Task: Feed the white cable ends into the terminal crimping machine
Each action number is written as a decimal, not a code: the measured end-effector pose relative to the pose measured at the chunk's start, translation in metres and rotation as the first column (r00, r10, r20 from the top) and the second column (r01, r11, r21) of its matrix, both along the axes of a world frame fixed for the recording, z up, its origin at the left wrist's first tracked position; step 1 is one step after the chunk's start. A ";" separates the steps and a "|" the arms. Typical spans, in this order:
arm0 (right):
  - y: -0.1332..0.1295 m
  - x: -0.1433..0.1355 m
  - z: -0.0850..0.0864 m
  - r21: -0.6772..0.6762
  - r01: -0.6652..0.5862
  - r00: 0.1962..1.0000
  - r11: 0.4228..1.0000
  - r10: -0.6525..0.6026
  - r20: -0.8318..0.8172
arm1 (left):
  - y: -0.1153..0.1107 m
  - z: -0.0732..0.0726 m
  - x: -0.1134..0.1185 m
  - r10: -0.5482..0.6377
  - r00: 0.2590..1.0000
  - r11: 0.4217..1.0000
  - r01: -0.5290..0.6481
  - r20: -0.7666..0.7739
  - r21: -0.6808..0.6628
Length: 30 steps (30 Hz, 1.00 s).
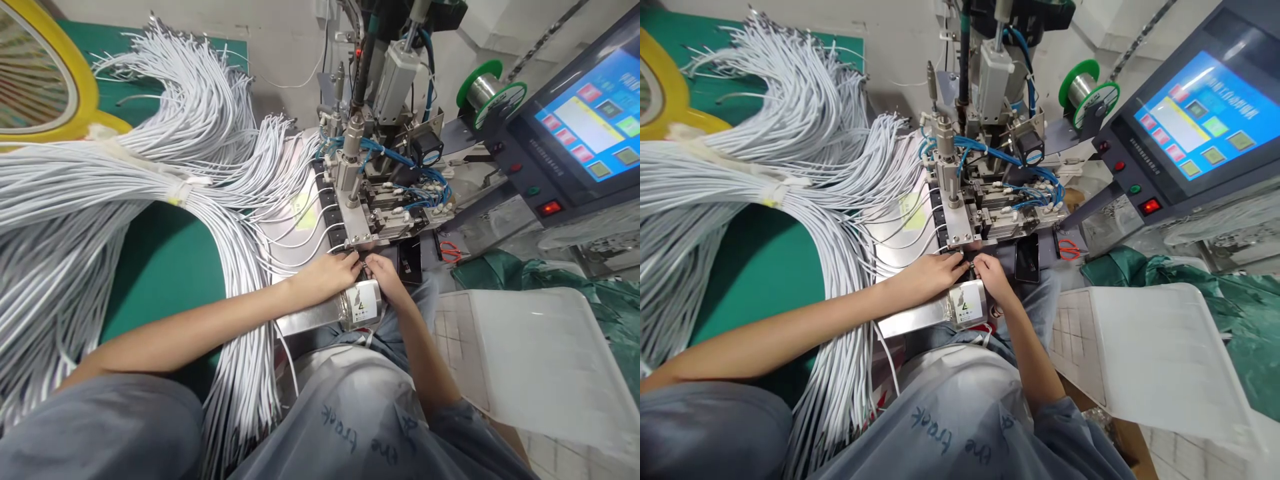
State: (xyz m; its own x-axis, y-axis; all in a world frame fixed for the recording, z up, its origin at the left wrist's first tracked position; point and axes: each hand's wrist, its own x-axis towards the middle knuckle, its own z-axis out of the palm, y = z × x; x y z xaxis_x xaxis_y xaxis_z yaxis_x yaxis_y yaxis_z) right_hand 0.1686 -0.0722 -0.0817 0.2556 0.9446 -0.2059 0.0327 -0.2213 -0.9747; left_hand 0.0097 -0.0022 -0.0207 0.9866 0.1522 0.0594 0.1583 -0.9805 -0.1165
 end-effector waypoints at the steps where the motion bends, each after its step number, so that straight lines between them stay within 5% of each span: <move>1: 0.001 0.000 -0.002 0.014 -0.016 1.000 1.000 0.015 0.014 | 0.001 0.002 -0.001 -0.007 1.000 1.000 0.007 0.003 -0.014; 4: 0.003 0.003 -0.007 0.026 -0.014 0.995 1.000 0.011 0.098 | 0.003 0.010 -0.005 -0.002 0.999 0.998 -0.001 -0.038 -0.070; 7: -0.002 0.008 -0.003 0.049 0.112 0.963 0.992 -0.121 0.239 | 0.002 0.019 -0.009 0.060 0.995 0.993 -0.068 -0.081 -0.098; 10: -0.024 -0.001 0.015 0.207 0.304 0.858 0.930 -0.362 0.365 | 0.002 0.023 -0.011 0.098 0.992 0.991 -0.104 -0.077 -0.084; 13: -0.059 -0.034 0.034 0.368 0.330 0.787 0.870 -0.468 0.402 | 0.003 0.021 -0.010 0.188 0.981 0.981 -0.190 -0.055 -0.029; 15: -0.078 -0.066 0.038 0.336 0.158 0.857 0.929 -0.298 0.420 | 0.004 0.018 -0.009 0.263 0.964 0.965 -0.264 -0.044 -0.004; 17: -0.089 -0.098 0.032 0.144 -0.117 0.923 0.983 0.054 0.380 | 0.005 0.016 -0.009 0.303 0.952 0.953 -0.303 -0.042 -0.003; 19: -0.091 -0.124 0.022 -0.018 -0.378 0.899 0.926 0.371 0.233 | 0.004 0.014 -0.009 0.318 0.947 0.948 -0.319 -0.046 -0.008; 21: -0.088 -0.137 0.016 -0.090 -0.525 0.843 0.847 0.531 0.088 | 0.000 0.016 -0.010 0.328 0.943 0.944 -0.329 -0.056 -0.012; 23: -0.085 -0.134 0.017 -0.109 -0.545 0.831 0.831 0.553 0.056 | -0.006 0.020 -0.011 0.322 0.944 0.945 -0.325 -0.067 -0.029; 27: -0.079 -0.093 0.037 -0.090 -0.377 0.874 0.922 0.386 0.296 | -0.022 0.031 -0.011 0.185 0.982 0.963 -0.176 0.025 -0.204; 30: -0.069 -0.055 0.051 -0.058 -0.260 0.891 0.964 0.263 0.370 | -0.027 0.035 -0.010 0.104 0.986 0.923 -0.046 0.133 -0.381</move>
